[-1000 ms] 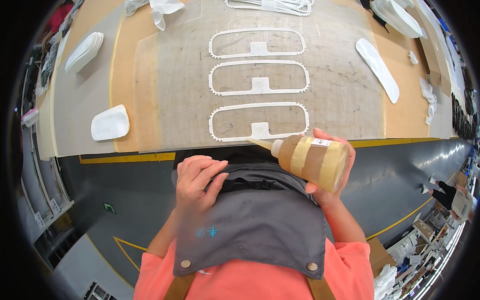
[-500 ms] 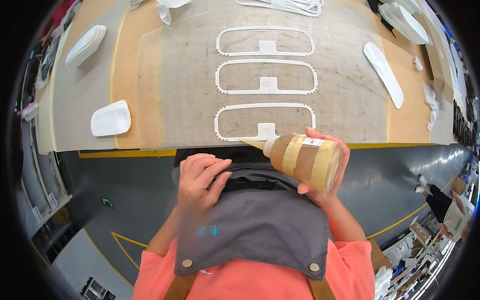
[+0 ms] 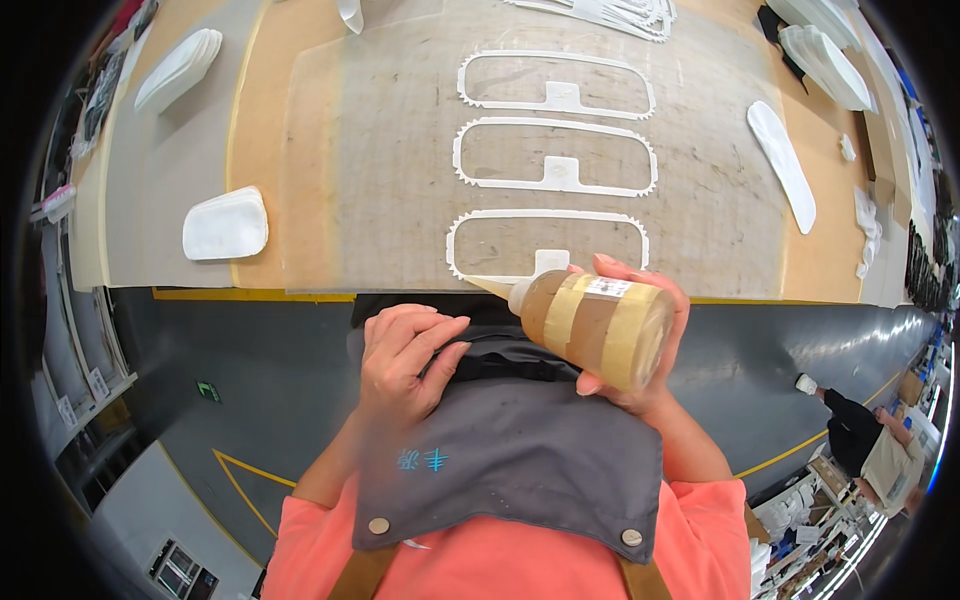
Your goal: Manually assemble and apply adhesive to white padding components on a production line.
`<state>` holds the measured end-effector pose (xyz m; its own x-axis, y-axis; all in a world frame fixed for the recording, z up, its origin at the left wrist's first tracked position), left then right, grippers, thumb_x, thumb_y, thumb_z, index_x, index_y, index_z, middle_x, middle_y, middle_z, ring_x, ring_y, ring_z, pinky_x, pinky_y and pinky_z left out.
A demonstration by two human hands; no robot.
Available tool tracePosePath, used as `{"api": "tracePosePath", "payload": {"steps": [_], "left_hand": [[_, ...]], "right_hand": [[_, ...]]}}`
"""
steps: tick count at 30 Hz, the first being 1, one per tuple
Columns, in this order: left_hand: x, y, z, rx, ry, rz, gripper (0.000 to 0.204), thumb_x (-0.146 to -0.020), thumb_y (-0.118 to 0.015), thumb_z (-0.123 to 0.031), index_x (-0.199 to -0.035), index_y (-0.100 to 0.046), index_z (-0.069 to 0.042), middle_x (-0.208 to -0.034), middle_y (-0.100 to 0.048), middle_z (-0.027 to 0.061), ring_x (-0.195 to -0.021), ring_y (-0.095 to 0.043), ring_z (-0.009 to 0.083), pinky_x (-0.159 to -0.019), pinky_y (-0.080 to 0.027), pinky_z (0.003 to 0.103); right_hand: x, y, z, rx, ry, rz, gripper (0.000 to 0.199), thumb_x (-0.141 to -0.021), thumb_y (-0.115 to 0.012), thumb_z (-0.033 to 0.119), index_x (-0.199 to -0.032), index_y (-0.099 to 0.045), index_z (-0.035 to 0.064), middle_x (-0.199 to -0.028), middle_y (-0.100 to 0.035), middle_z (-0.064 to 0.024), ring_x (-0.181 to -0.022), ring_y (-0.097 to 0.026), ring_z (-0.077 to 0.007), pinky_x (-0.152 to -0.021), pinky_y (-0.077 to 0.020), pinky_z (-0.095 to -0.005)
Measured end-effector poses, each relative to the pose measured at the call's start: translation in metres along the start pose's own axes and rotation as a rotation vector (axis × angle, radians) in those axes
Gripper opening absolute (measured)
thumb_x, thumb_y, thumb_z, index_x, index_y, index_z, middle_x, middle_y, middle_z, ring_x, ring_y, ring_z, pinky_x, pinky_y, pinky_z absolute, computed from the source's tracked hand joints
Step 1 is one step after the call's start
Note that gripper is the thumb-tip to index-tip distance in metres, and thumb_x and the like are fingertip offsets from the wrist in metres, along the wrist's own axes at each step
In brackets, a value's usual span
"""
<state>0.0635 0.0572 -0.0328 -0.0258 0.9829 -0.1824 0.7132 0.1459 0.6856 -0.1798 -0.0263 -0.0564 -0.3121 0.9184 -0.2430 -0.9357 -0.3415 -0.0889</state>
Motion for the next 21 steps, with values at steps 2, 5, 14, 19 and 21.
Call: {"api": "tracePosePath", "payload": {"steps": [2,5,14,19,21], "left_hand": [[0.000,0.000,0.001,0.003,0.004,-0.001,0.029,-0.080,-0.081,-0.010,-0.109,-0.075,-0.009,-0.101,-0.068,0.0009,-0.100,-0.063,0.0224,-0.086,-0.043,0.036],[-0.001,0.002,0.001,0.009,0.015,-0.003,0.029,-0.079,-0.082,-0.009,-0.108,-0.076,-0.009,-0.100,-0.069,0.0017,-0.099,-0.063,0.0227,-0.085,-0.043,0.035],[-0.002,0.003,0.005,0.029,0.025,-0.015,0.029,-0.078,-0.083,-0.008,-0.106,-0.076,-0.008,-0.099,-0.070,0.0021,-0.098,-0.064,0.0230,-0.085,-0.044,0.035],[-0.003,0.003,0.007,0.035,0.028,-0.018,0.029,-0.078,-0.083,-0.008,-0.107,-0.076,-0.008,-0.099,-0.070,0.0020,-0.098,-0.064,0.0228,-0.085,-0.044,0.035],[-0.003,0.003,0.008,0.039,0.028,-0.018,0.029,-0.078,-0.083,-0.008,-0.107,-0.076,-0.008,-0.099,-0.070,0.0019,-0.098,-0.064,0.0227,-0.085,-0.044,0.035]], "right_hand": [[-0.002,-0.002,0.000,0.007,0.014,0.016,0.114,-0.067,-0.089,0.056,-0.146,-0.022,0.0086,-0.145,-0.047,-0.0204,-0.134,-0.051,-0.0327,-0.110,-0.0469,-0.0607],[-0.005,-0.005,0.000,0.015,0.028,0.033,0.114,-0.067,-0.089,0.055,-0.146,-0.022,0.0082,-0.145,-0.047,-0.0208,-0.133,-0.052,-0.0332,-0.110,-0.0468,-0.0600],[-0.016,-0.011,0.003,0.071,0.055,0.120,0.115,-0.066,-0.092,0.051,-0.146,-0.021,0.0075,-0.145,-0.048,-0.0239,-0.127,-0.058,-0.0407,-0.107,-0.0485,-0.0578],[-0.024,-0.012,0.003,0.100,0.121,0.186,0.114,-0.065,-0.095,0.046,-0.145,-0.022,0.0084,-0.145,-0.049,-0.0254,-0.127,-0.058,-0.0428,-0.107,-0.0476,-0.0589],[-0.026,-0.013,0.004,0.119,0.140,0.199,0.113,-0.065,-0.096,0.044,-0.145,-0.023,0.0088,-0.144,-0.049,-0.0261,-0.128,-0.058,-0.0431,-0.108,-0.0469,-0.0594]]}}
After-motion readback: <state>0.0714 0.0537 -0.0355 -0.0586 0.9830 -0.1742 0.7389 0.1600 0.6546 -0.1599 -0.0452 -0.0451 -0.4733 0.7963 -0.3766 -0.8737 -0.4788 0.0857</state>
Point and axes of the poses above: each hand's wrist, its own x-axis away from the middle knuckle, its own y-axis out of the back of the hand, z = x × y, the point moved 3 cm from there along -x, towards the middle knuckle
